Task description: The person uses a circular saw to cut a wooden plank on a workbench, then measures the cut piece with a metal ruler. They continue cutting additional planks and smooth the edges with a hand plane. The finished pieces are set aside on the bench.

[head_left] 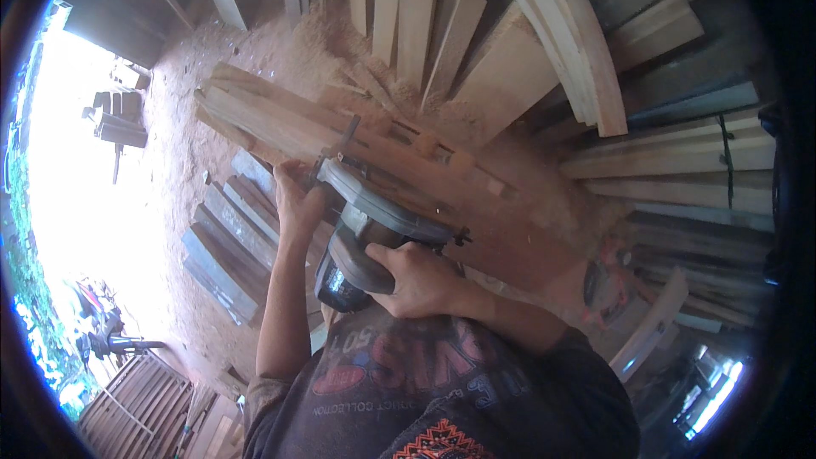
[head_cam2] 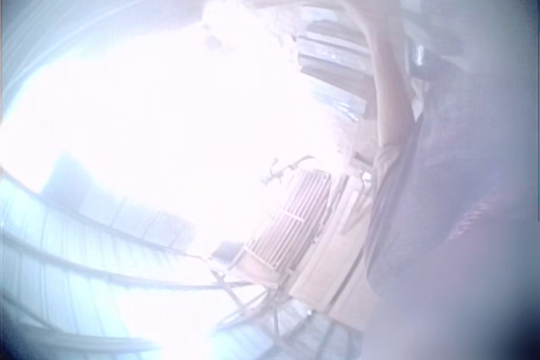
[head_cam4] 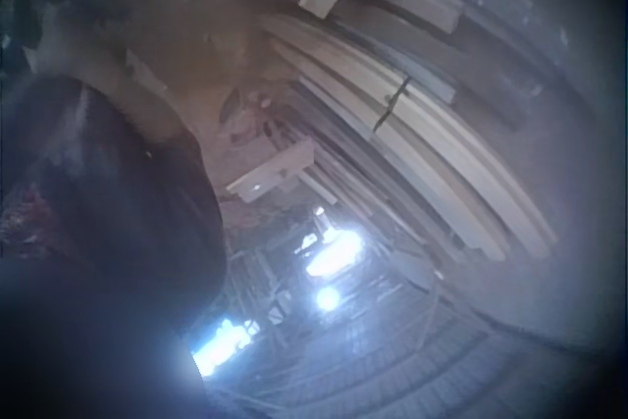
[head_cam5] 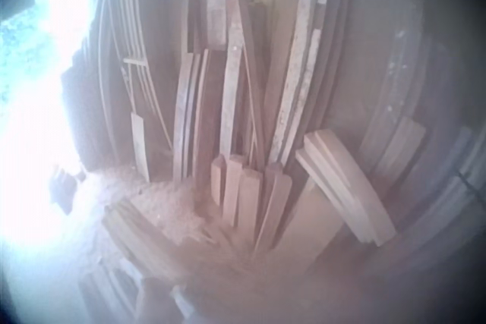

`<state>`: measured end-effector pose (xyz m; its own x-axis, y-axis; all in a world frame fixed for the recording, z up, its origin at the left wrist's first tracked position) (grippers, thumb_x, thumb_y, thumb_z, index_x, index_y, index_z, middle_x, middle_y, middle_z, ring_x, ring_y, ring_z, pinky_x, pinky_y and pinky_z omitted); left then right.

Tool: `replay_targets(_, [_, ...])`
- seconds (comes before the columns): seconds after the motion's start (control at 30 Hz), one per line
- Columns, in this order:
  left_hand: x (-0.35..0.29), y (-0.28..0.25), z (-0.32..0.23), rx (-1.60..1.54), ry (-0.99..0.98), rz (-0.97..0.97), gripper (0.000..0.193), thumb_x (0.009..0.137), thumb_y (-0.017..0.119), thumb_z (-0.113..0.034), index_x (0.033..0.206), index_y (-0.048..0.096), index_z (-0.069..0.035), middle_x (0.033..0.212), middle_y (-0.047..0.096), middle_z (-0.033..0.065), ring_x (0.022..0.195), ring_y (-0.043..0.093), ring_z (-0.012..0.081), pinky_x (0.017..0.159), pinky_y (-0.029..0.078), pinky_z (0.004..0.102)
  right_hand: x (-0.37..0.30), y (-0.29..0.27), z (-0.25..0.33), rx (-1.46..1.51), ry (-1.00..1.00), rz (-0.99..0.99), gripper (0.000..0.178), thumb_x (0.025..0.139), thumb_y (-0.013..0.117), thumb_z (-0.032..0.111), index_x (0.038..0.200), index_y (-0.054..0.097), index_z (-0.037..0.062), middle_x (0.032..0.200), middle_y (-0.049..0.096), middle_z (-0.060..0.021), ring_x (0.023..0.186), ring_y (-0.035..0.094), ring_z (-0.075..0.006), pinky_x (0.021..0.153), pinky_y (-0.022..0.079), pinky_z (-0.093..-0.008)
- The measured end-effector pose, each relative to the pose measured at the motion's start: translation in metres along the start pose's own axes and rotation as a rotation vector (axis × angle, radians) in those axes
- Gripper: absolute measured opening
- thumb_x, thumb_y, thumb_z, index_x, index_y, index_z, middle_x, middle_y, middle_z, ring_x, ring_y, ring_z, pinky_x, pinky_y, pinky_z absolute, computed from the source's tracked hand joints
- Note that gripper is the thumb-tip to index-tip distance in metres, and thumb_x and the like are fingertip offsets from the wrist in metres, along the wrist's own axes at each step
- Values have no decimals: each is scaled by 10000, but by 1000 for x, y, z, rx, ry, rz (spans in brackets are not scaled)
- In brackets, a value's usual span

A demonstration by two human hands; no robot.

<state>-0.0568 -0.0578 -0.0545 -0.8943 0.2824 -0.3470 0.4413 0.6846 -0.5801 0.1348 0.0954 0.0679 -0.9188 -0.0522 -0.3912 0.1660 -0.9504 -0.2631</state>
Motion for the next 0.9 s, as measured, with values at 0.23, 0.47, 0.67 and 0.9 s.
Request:
replay_targets(0.23, [5,2,13,-135,15,9,646,788,722,-59,1388,491,7,1291,663,233,1205,665,377,1041,537,467,2,3,-2,17,-24,-4,382,897,795,204,1171,614,9,940,748,-314,968,750,-497,832,600,-556])
replay_targets(0.47, [7,0,21,-221,-18,16,625,775,739,-57,1353,507,0,1219,681,219,1159,684,361,986,559,449,7,7,-3,28,-47,-32,376,886,803,188,1156,615,5,901,744,-308,934,753,-494,803,601,-549])
replay_targets(0.67, [5,1,18,-135,-23,-14,573,778,699,-58,1324,528,-19,1177,694,218,1081,699,351,949,564,448,4,8,-5,36,-95,-80,326,880,812,182,1100,641,14,878,746,-286,890,759,-475,785,602,-530])
replay_targets(0.9, [6,-2,13,-144,-18,-22,594,793,747,-72,1335,513,-4,1209,706,255,1146,709,401,981,559,477,9,14,-7,18,-49,-55,282,894,821,147,1090,670,13,892,758,-254,898,782,-428,765,611,-471])
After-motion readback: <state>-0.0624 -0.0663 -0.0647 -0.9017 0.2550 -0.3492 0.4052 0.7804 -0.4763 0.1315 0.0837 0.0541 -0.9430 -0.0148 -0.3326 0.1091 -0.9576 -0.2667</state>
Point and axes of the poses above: each hand's wrist, its own x-axis towards the middle knuckle, its own y-axis out of the palm, z = x × y, the point moved 2 cm from there along x, towards the middle knuckle
